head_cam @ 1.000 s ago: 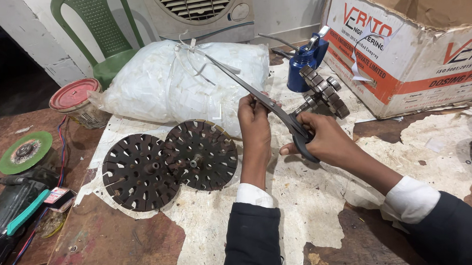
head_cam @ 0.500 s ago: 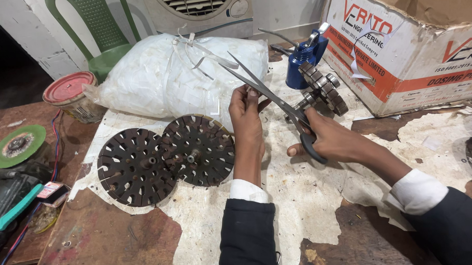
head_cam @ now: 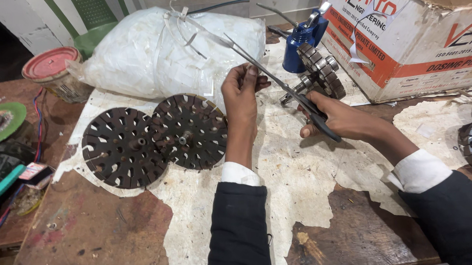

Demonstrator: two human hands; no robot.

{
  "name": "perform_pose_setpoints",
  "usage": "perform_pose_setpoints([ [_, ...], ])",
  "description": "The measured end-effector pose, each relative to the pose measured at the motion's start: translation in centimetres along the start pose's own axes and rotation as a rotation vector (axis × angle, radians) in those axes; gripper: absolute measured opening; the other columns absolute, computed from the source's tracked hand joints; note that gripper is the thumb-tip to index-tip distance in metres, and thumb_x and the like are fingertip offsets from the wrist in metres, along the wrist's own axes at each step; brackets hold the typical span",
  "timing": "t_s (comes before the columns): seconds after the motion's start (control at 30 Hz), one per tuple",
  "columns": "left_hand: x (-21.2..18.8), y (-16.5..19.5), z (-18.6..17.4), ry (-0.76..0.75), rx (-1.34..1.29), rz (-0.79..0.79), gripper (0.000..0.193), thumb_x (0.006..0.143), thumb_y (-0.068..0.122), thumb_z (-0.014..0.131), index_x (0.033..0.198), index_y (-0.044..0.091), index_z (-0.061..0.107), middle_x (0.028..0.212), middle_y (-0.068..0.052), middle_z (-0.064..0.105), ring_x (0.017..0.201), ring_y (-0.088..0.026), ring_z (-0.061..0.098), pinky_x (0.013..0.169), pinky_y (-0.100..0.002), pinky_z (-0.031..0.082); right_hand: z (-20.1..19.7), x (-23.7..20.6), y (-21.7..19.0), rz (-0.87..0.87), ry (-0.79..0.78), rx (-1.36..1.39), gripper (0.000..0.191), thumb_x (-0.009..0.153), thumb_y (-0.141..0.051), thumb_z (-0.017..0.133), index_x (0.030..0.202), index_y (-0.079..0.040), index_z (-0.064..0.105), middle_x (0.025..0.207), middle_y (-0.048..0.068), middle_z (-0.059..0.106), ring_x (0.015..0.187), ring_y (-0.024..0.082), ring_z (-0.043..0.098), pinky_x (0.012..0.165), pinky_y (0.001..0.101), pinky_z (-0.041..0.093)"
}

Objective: The person picks small white pieces from a cardboard box and cuts them with scissors, then fits the cut pieces onto the slots of a circular metal rotor disc mounted on a hub, working on one disc at a time on the workbench.

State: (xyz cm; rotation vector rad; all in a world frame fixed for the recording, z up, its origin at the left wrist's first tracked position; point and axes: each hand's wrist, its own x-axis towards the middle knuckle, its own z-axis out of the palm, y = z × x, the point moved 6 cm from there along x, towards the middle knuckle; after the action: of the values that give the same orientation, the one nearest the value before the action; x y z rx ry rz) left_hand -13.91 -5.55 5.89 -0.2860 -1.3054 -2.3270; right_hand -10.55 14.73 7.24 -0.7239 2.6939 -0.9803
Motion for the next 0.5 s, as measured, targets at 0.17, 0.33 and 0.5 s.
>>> perform_pose_setpoints([
  [0.17, 0.0, 0.2, -0.1, 0.009, -0.006, 0.03, 0.019, 0.102, 0.013, 0.063, 0.105, -0.006, 0.066, 0.088, -0.009, 0.07, 0.077, -0.015, 0.068, 0.076, -0.034, 0.062, 0.0, -0.1, 0.1, 0.127, 0.033, -0.085, 0.073, 0.067, -0.051, 0.084, 0.118, -0.004, 0.058, 0.093, 0.014, 0.069, 0.095, 0.027, 0.068, 0.083, 0.0412, 0.05],
  [0.33, 0.0, 0.3, -0.1, 0.021, -0.014, 0.041, 0.02, 0.103, 0.013, 0.063, 0.104, -0.007, 0.065, 0.089, -0.009, 0.07, 0.079, -0.016, 0.07, 0.078, -0.033, 0.062, 0.0, -0.2, -0.1, 0.114, 0.033, -0.07, 0.072, 0.066, -0.053, 0.083, 0.114, -0.003, 0.06, 0.092, 0.014, 0.07, 0.093, 0.028, 0.068, 0.081, 0.0424, 0.051],
  [0.5, -0.2, 0.4, 0.1, 0.05, 0.003, 0.043, 0.017, 0.101, 0.008, 0.062, 0.107, -0.008, 0.063, 0.092, -0.011, 0.07, 0.082, -0.016, 0.072, 0.08, -0.032, 0.063, -0.1, -0.1, 0.4, 0.169, 0.036, -0.09, 0.071, 0.066, -0.054, 0.084, 0.112, -0.005, 0.062, 0.091, 0.015, 0.07, 0.091, 0.026, 0.068, 0.079, 0.0414, 0.051],
])
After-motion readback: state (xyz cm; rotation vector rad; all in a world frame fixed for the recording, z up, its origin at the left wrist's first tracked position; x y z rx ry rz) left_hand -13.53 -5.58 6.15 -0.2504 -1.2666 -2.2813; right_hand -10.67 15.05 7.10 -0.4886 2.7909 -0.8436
